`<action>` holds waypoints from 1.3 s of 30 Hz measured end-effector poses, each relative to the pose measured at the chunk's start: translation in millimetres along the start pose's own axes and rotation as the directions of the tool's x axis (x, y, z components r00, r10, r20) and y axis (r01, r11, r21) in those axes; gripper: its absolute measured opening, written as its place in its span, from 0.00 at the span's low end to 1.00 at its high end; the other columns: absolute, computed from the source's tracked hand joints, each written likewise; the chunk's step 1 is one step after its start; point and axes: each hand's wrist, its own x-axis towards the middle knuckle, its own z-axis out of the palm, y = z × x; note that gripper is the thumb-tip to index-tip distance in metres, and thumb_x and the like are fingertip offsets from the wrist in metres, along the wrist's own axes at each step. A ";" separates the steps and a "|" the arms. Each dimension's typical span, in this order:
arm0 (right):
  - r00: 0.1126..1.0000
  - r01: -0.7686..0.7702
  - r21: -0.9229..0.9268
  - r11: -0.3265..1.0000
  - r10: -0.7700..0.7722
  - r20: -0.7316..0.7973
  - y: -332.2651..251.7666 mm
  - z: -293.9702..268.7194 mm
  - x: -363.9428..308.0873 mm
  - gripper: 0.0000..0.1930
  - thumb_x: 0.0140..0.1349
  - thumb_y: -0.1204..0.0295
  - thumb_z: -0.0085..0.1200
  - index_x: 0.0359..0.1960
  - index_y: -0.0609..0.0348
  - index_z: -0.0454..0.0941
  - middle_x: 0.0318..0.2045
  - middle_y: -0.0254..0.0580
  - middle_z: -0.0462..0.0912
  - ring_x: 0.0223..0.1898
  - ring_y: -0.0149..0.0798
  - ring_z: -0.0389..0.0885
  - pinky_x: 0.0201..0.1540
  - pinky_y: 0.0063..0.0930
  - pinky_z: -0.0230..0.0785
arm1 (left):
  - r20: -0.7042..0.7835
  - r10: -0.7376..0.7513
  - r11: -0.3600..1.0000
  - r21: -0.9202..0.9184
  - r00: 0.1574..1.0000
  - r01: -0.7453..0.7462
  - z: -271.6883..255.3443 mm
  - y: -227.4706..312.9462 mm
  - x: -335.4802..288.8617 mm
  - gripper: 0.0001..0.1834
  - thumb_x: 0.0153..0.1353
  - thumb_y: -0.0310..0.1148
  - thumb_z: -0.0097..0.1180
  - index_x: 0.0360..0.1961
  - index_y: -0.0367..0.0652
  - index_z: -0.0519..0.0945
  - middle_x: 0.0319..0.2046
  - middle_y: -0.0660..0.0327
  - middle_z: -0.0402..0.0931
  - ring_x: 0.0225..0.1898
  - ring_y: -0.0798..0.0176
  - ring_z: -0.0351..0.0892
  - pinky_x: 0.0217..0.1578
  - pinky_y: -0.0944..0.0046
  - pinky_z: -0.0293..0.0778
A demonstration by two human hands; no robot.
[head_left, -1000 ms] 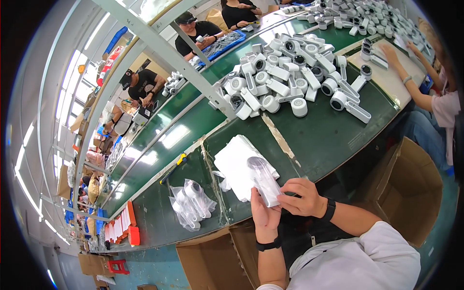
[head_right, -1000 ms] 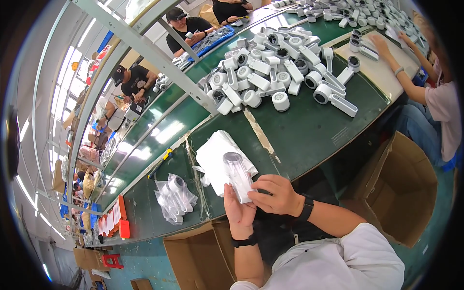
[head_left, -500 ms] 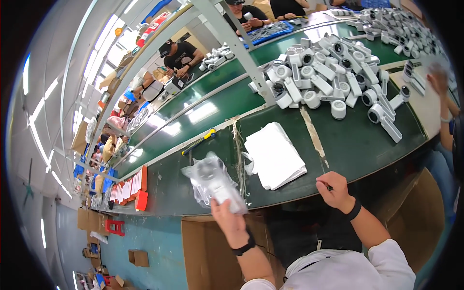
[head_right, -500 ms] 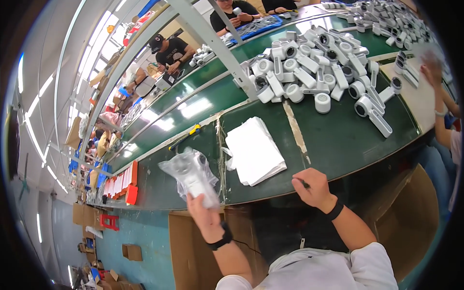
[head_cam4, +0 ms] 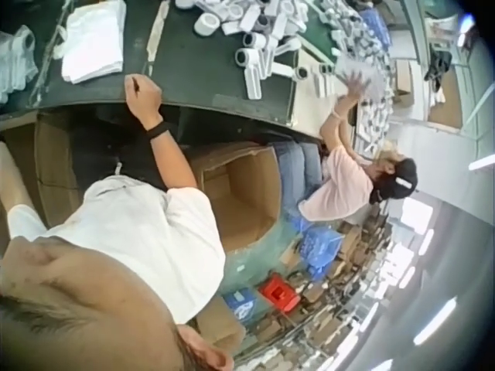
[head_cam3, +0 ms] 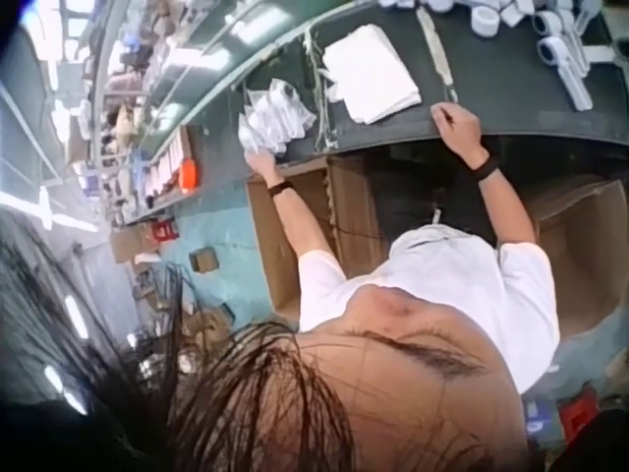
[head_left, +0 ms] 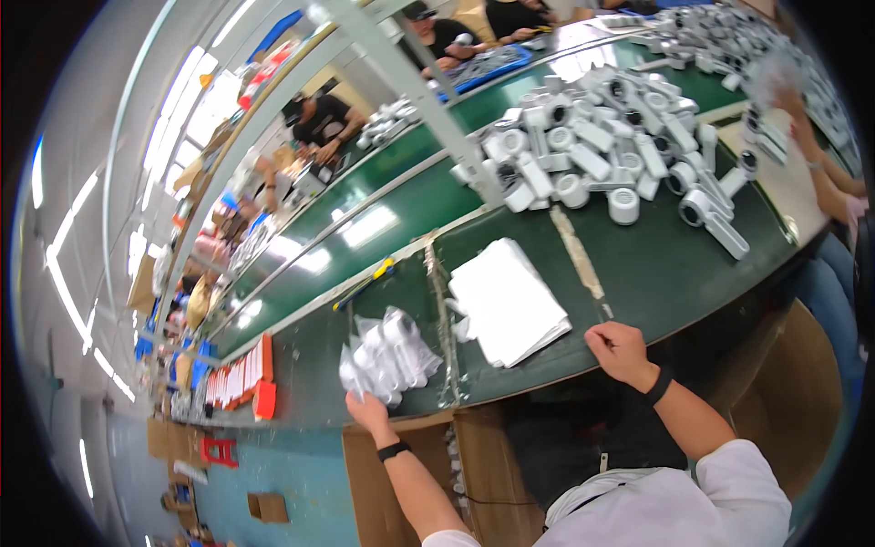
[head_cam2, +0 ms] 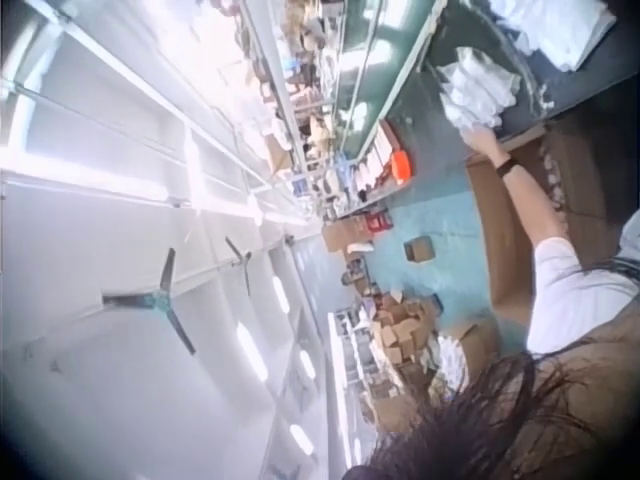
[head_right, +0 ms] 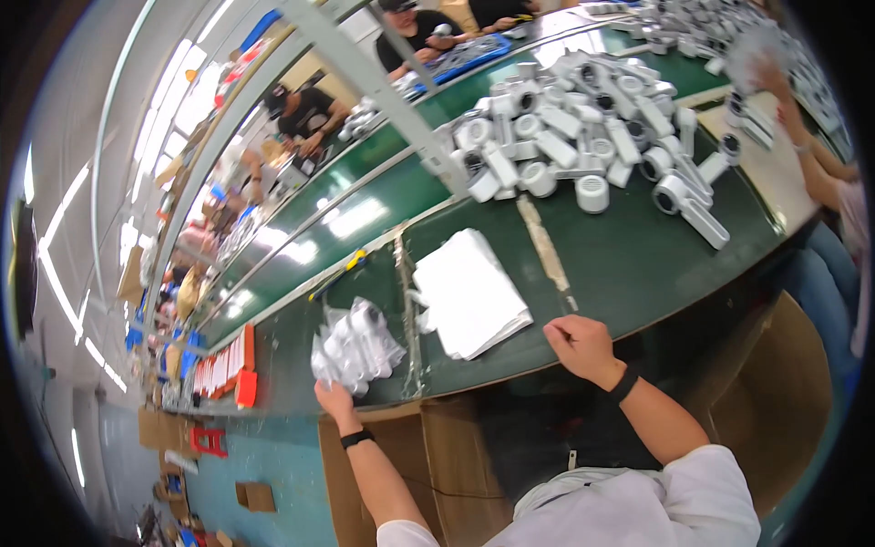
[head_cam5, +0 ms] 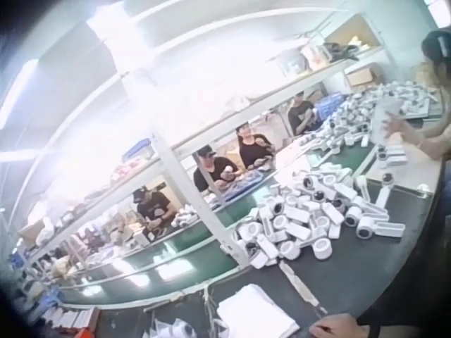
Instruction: The person picks up white electronic devices from a pile, inserts each one into a plastic bag, and places the bagged items into a cardboard box.
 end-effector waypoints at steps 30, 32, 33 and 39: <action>0.901 -0.306 -0.428 0.851 0.113 -0.419 108.4 -190.2 56.6 0.19 0.59 0.72 0.58 0.51 0.59 0.72 0.44 0.44 0.76 0.42 0.48 0.79 0.44 0.40 0.72 | 0.417 0.704 0.670 -0.119 0.575 -0.733 63.5 236.0 -187.4 0.06 0.56 0.37 0.62 0.31 0.50 0.86 0.35 0.63 0.82 0.40 0.51 0.74 0.42 0.52 0.64; 0.896 -0.262 -0.355 0.897 0.090 -0.434 90.2 -185.0 51.1 0.17 0.61 0.72 0.57 0.50 0.62 0.72 0.43 0.43 0.77 0.39 0.44 0.80 0.41 0.36 0.73 | 0.434 0.696 0.669 -0.103 0.572 -0.736 64.8 236.9 -187.5 0.05 0.57 0.36 0.61 0.32 0.49 0.85 0.34 0.63 0.82 0.41 0.51 0.74 0.42 0.52 0.64; 0.866 -0.296 0.112 0.949 0.316 -0.389 70.3 -177.5 49.6 0.16 0.63 0.72 0.55 0.51 0.63 0.71 0.42 0.42 0.77 0.37 0.40 0.81 0.39 0.32 0.74 | 0.436 0.693 0.670 -0.097 0.574 -0.736 64.6 235.8 -186.6 0.05 0.57 0.36 0.61 0.32 0.49 0.85 0.34 0.63 0.82 0.41 0.51 0.74 0.42 0.52 0.64; 0.900 -0.269 0.895 0.356 0.423 0.102 10.6 -148.1 27.0 0.21 0.59 0.79 0.51 0.56 0.60 0.64 0.43 0.49 0.78 0.36 0.44 0.83 0.36 0.35 0.80 | 0.351 0.702 0.706 -0.231 0.619 -0.670 63.9 237.0 -182.4 0.04 0.59 0.32 0.59 0.33 0.44 0.82 0.34 0.60 0.80 0.39 0.49 0.73 0.42 0.53 0.66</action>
